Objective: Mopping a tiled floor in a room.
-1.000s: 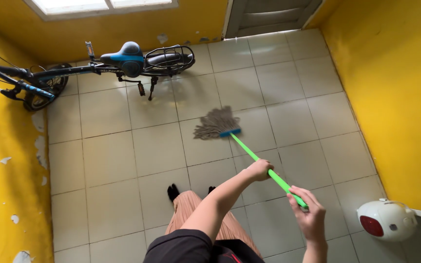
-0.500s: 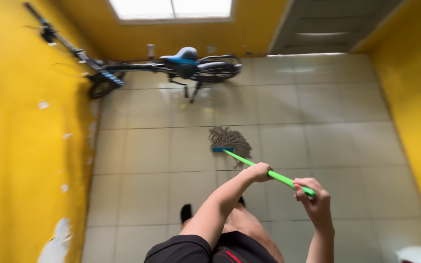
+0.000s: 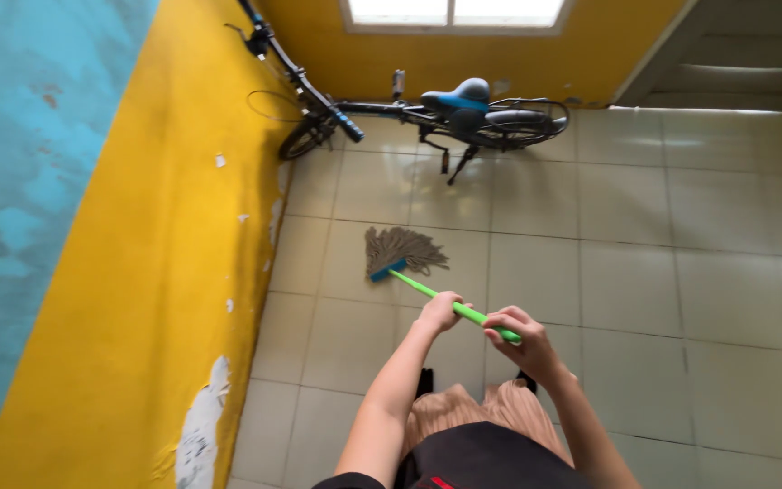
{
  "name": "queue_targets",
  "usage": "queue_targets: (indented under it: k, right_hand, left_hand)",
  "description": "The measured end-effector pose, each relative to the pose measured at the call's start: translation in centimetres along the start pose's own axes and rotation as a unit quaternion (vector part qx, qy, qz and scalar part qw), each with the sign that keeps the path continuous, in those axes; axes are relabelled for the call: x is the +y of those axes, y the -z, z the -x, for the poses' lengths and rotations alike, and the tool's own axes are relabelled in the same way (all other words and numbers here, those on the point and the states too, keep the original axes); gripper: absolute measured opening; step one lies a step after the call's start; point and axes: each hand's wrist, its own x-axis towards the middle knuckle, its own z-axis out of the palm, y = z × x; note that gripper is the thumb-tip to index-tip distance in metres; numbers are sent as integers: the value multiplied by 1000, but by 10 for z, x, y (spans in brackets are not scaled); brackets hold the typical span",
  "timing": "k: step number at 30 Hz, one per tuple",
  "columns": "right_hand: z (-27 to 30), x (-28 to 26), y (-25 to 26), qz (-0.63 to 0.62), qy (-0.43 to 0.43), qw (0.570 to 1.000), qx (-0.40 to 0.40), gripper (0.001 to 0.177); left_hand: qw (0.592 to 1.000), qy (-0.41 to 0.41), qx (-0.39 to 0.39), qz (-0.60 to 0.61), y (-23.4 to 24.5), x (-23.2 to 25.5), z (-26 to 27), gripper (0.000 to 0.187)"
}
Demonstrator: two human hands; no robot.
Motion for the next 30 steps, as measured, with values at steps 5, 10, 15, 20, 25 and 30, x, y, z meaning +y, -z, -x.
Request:
queue_targets:
  k: [5,10,15,20,25,30]
  right_hand:
    - [-22,-21,-70,-25,-29,996,-81,13]
    - [-38,-35,-115,-45,10,990,-131,14]
    - [-46,-49,-135,-50,22,988,-145,10]
    - [-33,-55,-129,-76,2,982,-171,12]
    - [4,-35,-103,-74,39,977,-196,10]
    - [44,-14,-55,-154,-16,983,-97,15]
  left_hand:
    - [997,63,45,5,36,-63,35,34]
    - [991,84,107,-4,47,-117,49,33]
    - [980,162,112,-1,62,-133,58,34]
    - [984,135,115,6,52,-135,74,33]
    - [989,39,141,15,11,-119,81,40]
    - [963,23,263,52,-39,-57,68,48]
